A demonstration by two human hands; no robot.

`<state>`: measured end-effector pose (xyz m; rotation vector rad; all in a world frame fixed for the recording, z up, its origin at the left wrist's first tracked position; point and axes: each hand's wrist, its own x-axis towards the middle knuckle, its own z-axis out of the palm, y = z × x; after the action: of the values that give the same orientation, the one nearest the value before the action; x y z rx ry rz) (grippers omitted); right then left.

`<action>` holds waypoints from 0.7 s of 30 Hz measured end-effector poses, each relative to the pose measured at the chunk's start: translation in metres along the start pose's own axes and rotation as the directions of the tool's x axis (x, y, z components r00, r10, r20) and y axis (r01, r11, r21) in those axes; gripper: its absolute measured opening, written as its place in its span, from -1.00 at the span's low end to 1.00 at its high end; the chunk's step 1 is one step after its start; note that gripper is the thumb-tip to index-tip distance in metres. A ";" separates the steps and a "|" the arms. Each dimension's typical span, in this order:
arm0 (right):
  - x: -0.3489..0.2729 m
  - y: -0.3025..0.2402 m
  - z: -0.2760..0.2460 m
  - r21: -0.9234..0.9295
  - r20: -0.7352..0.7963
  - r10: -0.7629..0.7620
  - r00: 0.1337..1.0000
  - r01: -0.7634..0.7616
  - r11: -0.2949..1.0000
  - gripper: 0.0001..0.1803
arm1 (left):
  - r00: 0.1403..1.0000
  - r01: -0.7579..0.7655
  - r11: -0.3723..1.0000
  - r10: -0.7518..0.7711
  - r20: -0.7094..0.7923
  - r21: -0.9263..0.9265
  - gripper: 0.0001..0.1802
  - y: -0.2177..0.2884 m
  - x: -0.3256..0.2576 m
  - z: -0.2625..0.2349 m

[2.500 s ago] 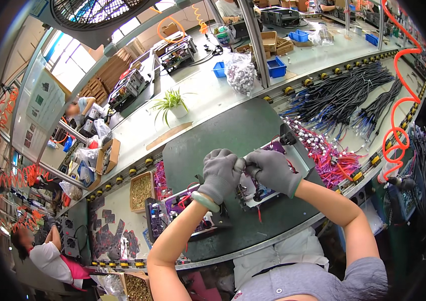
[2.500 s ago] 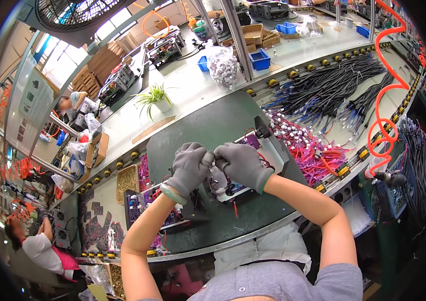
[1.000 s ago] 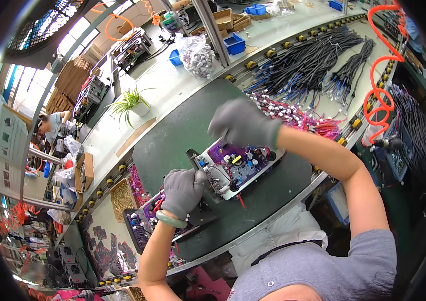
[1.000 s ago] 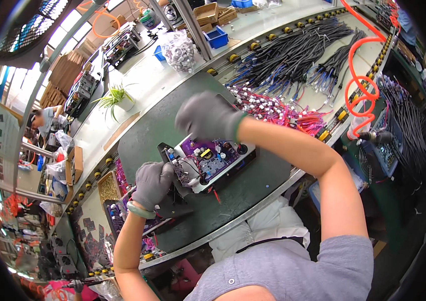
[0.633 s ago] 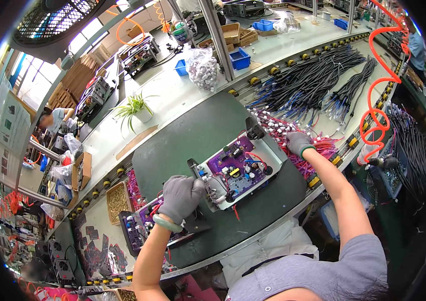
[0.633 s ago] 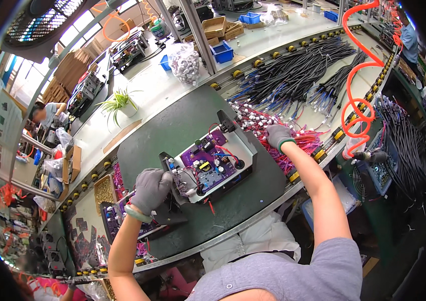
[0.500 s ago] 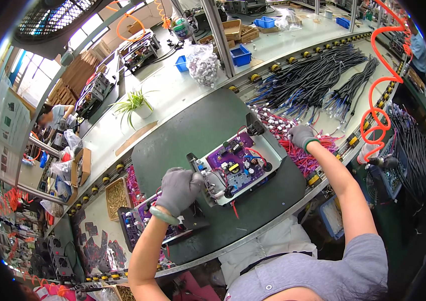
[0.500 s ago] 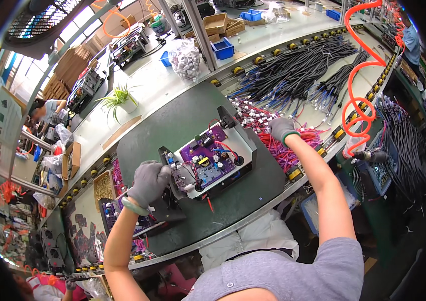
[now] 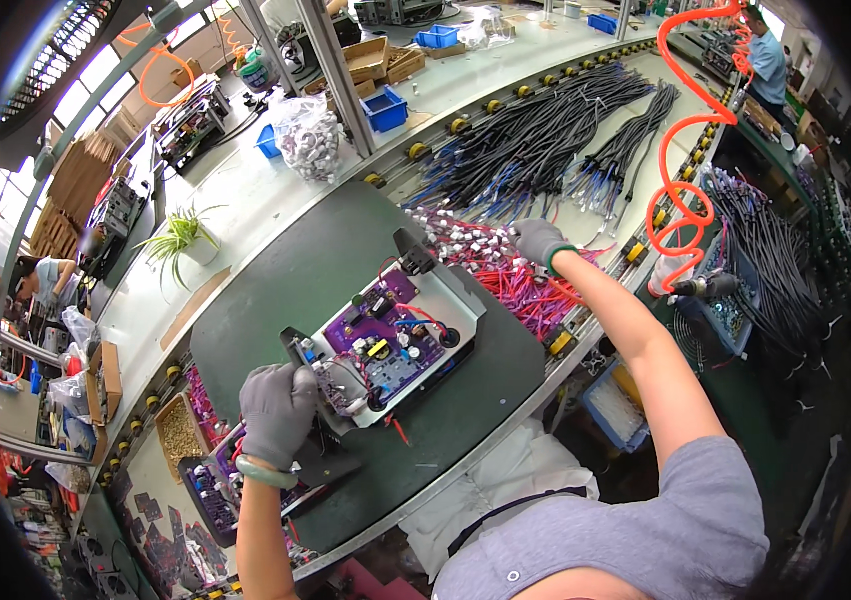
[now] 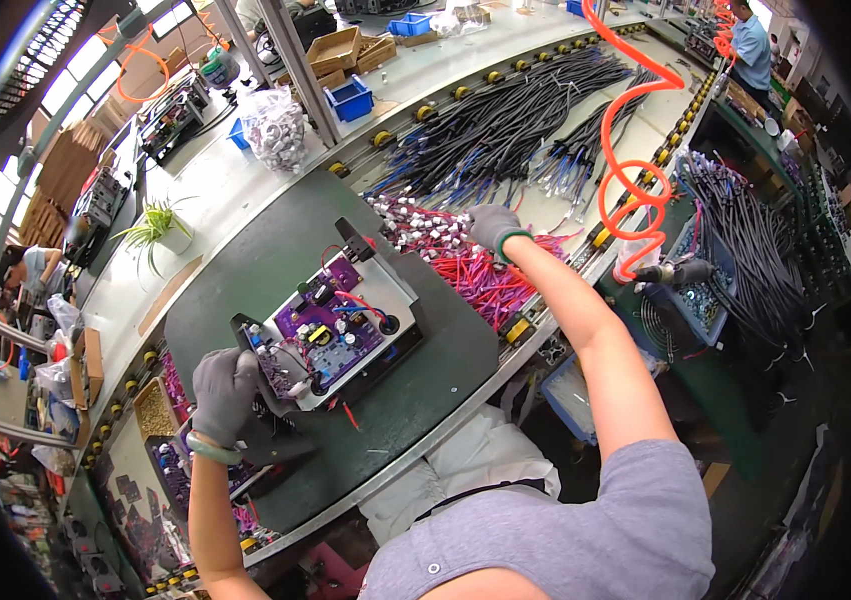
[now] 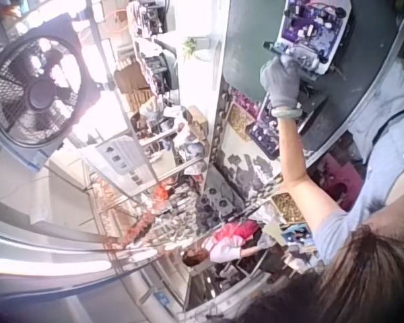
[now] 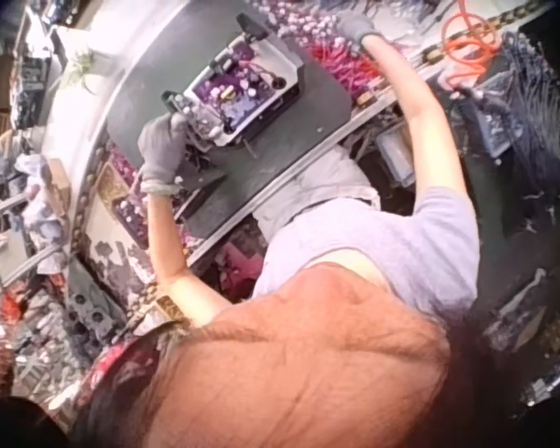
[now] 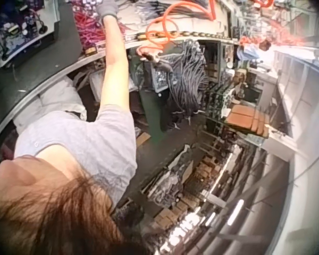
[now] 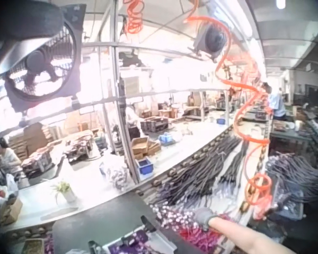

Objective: The person assembles electronic components on a workbench, handling circuit boards, wires, and connectors. They connect wires to the boards, secure components, and organize the assembly. The person works with multiple units, moving them along the assembly line.

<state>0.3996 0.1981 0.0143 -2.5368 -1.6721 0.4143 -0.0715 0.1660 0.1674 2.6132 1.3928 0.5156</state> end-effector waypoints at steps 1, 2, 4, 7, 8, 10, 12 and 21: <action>0.005 -0.004 0.000 0.000 0.020 -0.025 0.999 0.025 1.000 -0.67 | 1.000 0.003 1.000 -0.003 0.004 -0.002 -0.57 0.000 0.001 -0.002; 0.011 -0.008 0.000 -0.001 0.040 -0.052 0.998 0.052 0.999 -0.65 | 1.000 0.000 1.000 0.000 -0.008 -0.007 -0.57 0.002 0.001 -0.002; 0.020 -0.018 0.002 -0.010 0.035 -0.068 0.997 0.068 0.998 -0.68 | 1.000 -0.004 1.000 0.004 -0.028 -0.009 -0.57 0.003 0.000 -0.003; 0.029 -0.024 0.002 0.124 0.075 -0.074 0.994 0.064 0.990 -0.68 | 0.997 -0.043 0.999 0.042 -0.070 -0.013 -0.64 0.007 0.001 -0.003; 0.033 -0.028 0.001 0.343 0.066 -0.115 0.991 0.086 0.935 -0.63 | 0.993 -0.020 1.000 0.019 -0.118 -0.004 -0.69 0.006 0.001 -0.003; 0.018 -0.038 -0.009 0.590 -0.268 -0.177 0.947 0.306 0.747 -0.68 | 0.977 0.028 1.000 -0.025 -0.213 0.010 -0.76 0.002 0.003 0.002; -0.029 -0.067 -0.065 0.784 -0.349 -0.229 0.909 0.417 0.461 -0.76 | 0.951 0.038 0.999 -0.031 -0.308 0.017 -0.74 0.007 0.002 -0.006; -0.143 -0.148 -0.151 0.868 -0.299 -0.562 0.771 0.464 0.175 -0.81 | 0.967 0.193 0.559 0.030 0.252 -0.807 -0.64 0.099 0.068 -0.013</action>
<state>0.2544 0.1403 0.2163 -1.0226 -1.5019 1.0290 0.0365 0.1658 0.2225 1.7342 0.8525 0.6193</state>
